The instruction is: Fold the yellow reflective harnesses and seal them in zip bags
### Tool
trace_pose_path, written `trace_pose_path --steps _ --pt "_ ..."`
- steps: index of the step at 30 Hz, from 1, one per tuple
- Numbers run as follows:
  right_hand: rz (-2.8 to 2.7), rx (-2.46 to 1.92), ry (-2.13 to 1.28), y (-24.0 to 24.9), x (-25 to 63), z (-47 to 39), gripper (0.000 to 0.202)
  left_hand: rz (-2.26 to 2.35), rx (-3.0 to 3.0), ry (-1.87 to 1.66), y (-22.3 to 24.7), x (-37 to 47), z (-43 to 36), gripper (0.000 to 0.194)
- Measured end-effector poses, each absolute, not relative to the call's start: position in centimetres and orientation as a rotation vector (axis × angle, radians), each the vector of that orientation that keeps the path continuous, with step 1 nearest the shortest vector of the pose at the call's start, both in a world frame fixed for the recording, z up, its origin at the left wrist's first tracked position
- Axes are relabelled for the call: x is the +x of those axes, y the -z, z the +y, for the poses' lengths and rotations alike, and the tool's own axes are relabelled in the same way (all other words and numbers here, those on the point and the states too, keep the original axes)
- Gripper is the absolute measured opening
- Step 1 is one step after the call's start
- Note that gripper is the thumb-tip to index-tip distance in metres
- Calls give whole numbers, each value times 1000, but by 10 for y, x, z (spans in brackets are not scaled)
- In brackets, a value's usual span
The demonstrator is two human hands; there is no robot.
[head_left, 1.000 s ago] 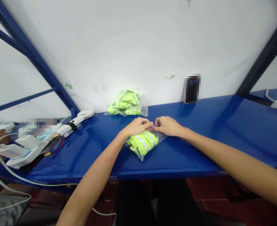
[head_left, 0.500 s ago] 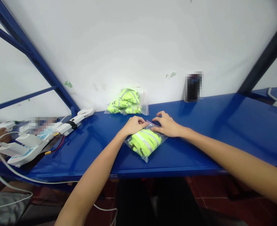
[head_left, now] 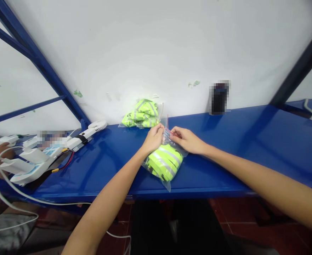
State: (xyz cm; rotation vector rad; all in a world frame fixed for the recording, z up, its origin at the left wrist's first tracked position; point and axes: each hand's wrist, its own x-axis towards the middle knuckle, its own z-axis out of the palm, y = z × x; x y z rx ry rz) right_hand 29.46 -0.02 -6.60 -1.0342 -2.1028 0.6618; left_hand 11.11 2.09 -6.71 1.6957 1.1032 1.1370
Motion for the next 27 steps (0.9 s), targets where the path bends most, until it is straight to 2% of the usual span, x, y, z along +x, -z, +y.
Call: trace_pose_path --steps 7,16,27 --pt "-2066 -1034 -740 65 297 1 28 1036 1875 -1124 68 107 16 20" --pt "-1979 -996 -783 63 300 4 30 986 2226 -1240 57 106 1 19" --pt "-1895 -949 -832 58 298 -4 30 964 2068 -1226 61 103 7 20"
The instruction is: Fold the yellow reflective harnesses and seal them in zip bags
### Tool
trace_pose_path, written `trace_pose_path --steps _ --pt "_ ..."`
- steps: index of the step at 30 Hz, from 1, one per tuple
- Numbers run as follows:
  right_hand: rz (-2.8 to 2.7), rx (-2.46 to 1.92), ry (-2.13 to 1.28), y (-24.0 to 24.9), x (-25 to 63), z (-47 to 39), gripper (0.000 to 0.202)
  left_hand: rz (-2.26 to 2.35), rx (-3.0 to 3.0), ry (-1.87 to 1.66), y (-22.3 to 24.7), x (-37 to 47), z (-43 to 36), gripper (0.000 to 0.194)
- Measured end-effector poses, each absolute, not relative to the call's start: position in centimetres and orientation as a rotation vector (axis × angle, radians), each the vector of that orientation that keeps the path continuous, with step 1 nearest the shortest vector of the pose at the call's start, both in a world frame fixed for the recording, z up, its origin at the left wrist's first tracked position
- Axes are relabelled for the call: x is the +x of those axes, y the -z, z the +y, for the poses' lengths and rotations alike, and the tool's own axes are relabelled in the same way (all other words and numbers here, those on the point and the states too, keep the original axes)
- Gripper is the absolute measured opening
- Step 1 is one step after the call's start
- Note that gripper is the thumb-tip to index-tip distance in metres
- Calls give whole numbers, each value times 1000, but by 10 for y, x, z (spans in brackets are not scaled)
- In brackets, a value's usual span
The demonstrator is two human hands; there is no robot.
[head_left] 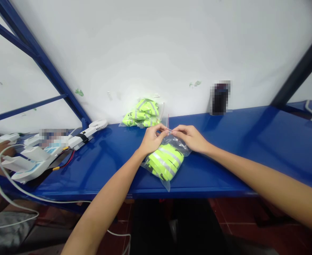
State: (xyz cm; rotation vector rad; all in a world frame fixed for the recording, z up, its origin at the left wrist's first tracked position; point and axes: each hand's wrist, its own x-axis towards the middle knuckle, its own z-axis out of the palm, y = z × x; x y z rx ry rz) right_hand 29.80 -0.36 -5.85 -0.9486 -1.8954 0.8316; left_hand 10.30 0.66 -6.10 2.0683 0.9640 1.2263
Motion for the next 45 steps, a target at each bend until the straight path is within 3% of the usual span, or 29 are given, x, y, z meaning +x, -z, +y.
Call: trace_pose_path --steps 29,45 --pt "-1789 -1086 -1116 52 297 -4 26 954 2096 -1150 68 103 10 27" --pt "-1936 -1124 -1082 46 301 -5 23 939 1937 -1098 67 102 9 24"
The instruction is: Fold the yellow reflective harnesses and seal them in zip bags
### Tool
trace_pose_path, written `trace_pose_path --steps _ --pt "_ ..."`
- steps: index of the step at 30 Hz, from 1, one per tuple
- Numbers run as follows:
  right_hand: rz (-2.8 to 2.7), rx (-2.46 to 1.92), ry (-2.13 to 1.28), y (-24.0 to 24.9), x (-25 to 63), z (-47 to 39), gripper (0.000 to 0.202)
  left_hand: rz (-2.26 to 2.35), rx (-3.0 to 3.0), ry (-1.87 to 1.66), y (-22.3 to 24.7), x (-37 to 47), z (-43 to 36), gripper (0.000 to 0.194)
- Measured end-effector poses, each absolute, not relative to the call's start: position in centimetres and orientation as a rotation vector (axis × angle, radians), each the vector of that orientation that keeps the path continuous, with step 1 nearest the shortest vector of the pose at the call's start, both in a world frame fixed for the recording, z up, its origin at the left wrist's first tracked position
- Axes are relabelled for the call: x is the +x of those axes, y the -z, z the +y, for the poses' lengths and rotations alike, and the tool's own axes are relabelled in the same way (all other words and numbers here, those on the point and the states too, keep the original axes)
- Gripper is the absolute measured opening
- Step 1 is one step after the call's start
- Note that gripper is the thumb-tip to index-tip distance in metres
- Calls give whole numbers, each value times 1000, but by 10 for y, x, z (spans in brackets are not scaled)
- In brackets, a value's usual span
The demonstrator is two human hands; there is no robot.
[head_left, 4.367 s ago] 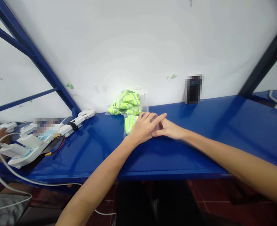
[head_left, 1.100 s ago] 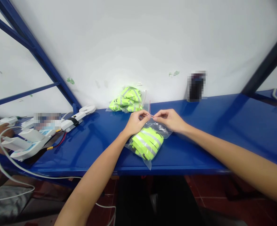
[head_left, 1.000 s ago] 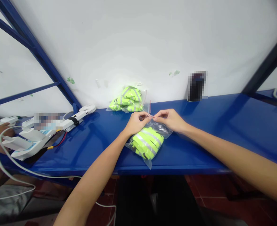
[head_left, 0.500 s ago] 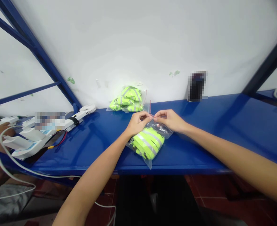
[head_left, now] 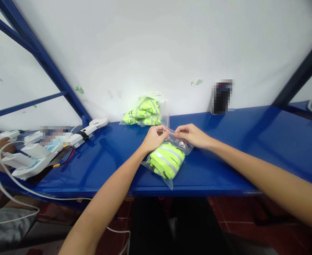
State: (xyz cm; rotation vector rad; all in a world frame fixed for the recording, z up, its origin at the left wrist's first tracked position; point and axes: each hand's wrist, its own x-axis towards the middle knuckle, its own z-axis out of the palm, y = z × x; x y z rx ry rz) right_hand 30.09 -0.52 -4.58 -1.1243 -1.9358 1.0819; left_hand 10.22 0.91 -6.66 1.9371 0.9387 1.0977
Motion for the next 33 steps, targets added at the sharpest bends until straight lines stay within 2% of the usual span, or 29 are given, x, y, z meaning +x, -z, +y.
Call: trace_pose_path --steps 11,20,33 --pt "-1938 -1079 -1054 50 298 -6 24 891 1923 -1000 68 102 14 27" --pt "-2051 -1025 -1136 55 304 2 22 861 1857 -987 69 105 15 17" --pt "-2076 -988 -1271 60 316 15 20 915 1828 -969 68 76 32 19"
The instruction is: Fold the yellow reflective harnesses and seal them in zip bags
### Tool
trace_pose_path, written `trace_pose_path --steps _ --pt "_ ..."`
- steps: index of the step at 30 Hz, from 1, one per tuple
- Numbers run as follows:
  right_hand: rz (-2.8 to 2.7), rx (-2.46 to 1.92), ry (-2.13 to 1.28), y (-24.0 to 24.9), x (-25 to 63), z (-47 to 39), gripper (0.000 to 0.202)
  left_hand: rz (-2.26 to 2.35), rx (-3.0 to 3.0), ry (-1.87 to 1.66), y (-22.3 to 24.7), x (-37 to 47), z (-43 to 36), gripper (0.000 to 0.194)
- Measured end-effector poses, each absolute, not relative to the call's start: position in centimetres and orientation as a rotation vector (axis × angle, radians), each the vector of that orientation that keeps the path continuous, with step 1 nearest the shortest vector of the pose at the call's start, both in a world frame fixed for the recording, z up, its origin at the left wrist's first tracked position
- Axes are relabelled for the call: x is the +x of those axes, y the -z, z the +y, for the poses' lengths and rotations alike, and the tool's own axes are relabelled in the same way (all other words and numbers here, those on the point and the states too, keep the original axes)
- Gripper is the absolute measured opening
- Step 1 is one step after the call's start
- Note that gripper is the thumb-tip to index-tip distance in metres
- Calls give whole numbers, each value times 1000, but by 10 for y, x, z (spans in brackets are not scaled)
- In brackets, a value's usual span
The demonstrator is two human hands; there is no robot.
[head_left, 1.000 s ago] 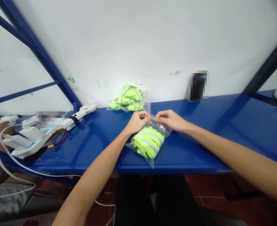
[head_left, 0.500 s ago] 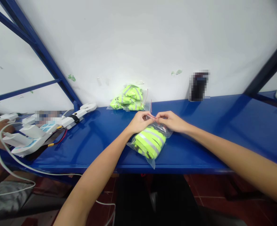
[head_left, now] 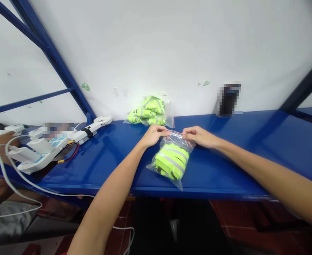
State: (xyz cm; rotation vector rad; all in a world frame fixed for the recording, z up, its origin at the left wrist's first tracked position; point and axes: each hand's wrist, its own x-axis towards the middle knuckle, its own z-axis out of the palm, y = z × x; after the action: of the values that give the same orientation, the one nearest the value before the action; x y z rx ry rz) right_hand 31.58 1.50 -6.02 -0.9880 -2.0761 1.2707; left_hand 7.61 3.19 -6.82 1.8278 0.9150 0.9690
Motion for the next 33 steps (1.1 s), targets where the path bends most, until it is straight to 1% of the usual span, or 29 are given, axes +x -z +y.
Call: trace_pose_path --steps 8,14,18,21,28,33 --pt "-2146 -1006 -1202 60 324 18 21 972 1819 -981 70 50 43 20" --pt "-2270 -993 -1172 53 330 16 30 978 1824 -947 74 43 47 22" --pt "-2326 -1001 -1172 51 332 16 36 957 1822 -875 78 41 50 27" --pt "-2310 -984 -1208 51 332 16 37 937 1773 -850 82 40 51 32" --pt "-2330 -974 -1248 50 328 12 37 964 1791 -861 78 52 38 36" --pt "-2308 -893 -1230 48 324 11 42 969 1838 -834 76 69 27 34"
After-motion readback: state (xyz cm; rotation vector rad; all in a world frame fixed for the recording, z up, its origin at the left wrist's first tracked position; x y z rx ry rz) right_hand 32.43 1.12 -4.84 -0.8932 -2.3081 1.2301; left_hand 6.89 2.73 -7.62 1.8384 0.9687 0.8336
